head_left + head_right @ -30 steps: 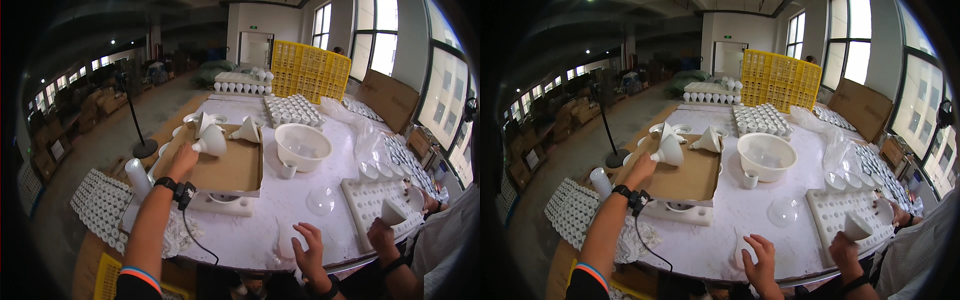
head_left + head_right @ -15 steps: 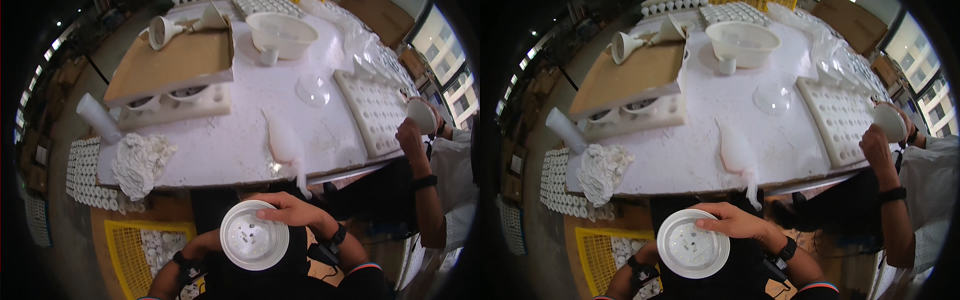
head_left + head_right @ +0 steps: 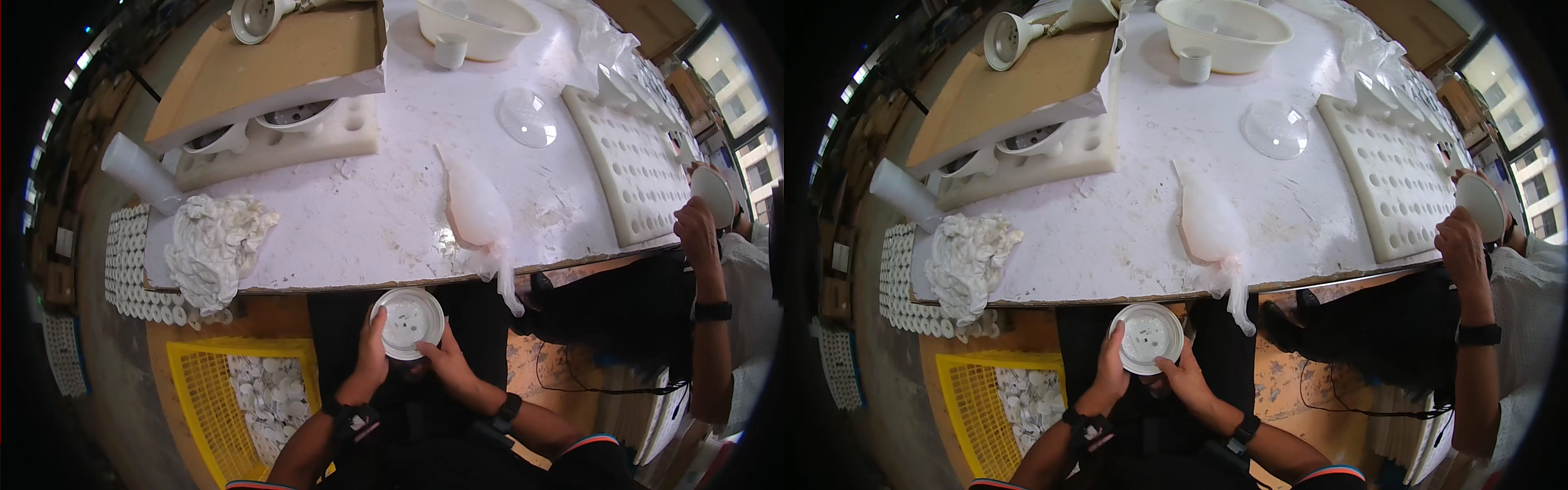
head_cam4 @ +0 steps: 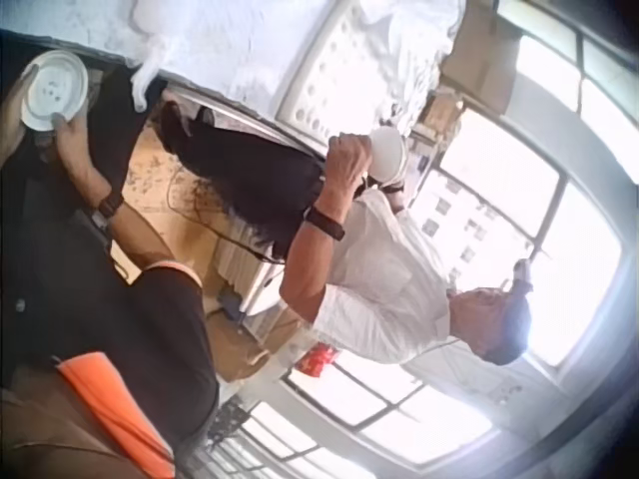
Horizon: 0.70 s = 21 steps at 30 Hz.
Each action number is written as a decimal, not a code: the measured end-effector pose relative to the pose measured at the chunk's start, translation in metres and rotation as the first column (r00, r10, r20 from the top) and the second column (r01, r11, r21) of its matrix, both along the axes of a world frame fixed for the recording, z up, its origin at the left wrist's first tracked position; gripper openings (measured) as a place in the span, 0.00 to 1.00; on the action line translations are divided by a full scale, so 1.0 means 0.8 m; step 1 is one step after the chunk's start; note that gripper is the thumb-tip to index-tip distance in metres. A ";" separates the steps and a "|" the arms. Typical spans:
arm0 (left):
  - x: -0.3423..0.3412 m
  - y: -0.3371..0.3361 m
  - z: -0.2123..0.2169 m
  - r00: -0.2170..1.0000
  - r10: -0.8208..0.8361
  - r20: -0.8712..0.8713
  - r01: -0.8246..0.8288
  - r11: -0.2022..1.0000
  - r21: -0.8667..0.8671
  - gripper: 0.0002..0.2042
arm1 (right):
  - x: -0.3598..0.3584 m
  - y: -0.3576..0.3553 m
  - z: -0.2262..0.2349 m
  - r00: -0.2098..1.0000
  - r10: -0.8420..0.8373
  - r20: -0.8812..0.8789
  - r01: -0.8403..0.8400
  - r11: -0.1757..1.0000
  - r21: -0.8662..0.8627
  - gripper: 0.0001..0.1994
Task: Assemble LED light components by placing the circuit board into the housing and applying glue.
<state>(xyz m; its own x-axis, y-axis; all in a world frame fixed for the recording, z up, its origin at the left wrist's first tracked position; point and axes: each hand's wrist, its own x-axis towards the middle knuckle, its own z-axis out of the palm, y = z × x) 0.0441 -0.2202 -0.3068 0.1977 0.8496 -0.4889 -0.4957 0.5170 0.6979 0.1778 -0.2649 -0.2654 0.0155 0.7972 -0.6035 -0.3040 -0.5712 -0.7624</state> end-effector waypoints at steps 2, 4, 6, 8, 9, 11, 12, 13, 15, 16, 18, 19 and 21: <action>-0.014 0.015 -0.001 0.991 -0.114 0.071 0.121 0.987 -0.105 0.20 | 0.029 0.009 -0.013 0.977 0.159 0.143 -0.164 0.986 0.018 0.27; -0.014 0.025 0.000 0.971 -0.207 0.118 0.224 0.964 -0.145 0.21 | 0.043 0.032 -0.032 0.978 -0.111 -0.175 0.115 0.993 0.012 0.27; -0.010 0.032 0.000 0.920 -0.320 0.227 0.382 0.865 -0.326 0.22 | 0.038 0.055 -0.033 0.942 -0.152 -0.299 0.157 0.988 -0.006 0.27; -0.007 0.035 -0.019 0.918 -0.295 0.263 0.379 0.848 -0.370 0.23 | 0.024 0.069 -0.034 0.958 -0.231 -0.168 0.179 0.944 -0.278 0.27; -0.004 0.036 -0.024 0.918 -0.261 0.298 0.369 0.836 -0.406 0.23 | 0.023 0.068 -0.039 0.958 -0.231 -0.171 0.176 0.942 -0.285 0.27; 0.004 0.042 -0.032 0.931 -0.254 0.264 0.351 0.824 -0.445 0.23 | 0.022 0.062 -0.057 0.971 -0.208 -0.115 0.177 0.956 -0.234 0.27; 0.007 0.043 -0.036 0.928 -0.216 0.303 0.338 0.830 -0.444 0.22 | 0.023 0.063 -0.059 0.960 -0.230 -0.163 0.185 0.951 -0.249 0.26; 0.008 0.043 -0.039 0.923 -0.177 0.342 0.324 0.837 -0.441 0.22 | 0.022 0.064 -0.061 0.960 -0.226 -0.166 0.180 0.951 -0.253 0.26; 0.010 0.046 -0.038 0.921 -0.152 0.358 0.309 0.846 -0.435 0.21 | 0.021 0.067 -0.059 0.944 -0.262 -0.199 0.191 0.929 -0.318 0.25; 0.011 0.050 -0.033 0.927 -0.187 0.324 0.330 0.818 -0.472 0.20 | 0.022 0.065 -0.064 0.945 -0.263 -0.197 0.192 0.929 -0.318 0.25; 0.011 0.054 -0.033 0.931 -0.221 0.290 0.344 0.795 -0.499 0.20 | 0.021 0.061 -0.076 0.919 -0.271 -0.287 0.183 0.936 -0.300 0.23; 0.010 0.053 -0.040 0.932 -0.209 0.295 0.338 0.795 -0.503 0.20 | 0.020 0.061 -0.075 0.921 -0.263 -0.289 0.177 0.941 -0.290 0.23; 0.005 0.053 -0.047 0.935 -0.192 0.298 0.325 0.801 -0.503 0.21 | 0.019 0.059 -0.072 0.926 -0.186 -0.328 0.147 0.979 -0.140 0.23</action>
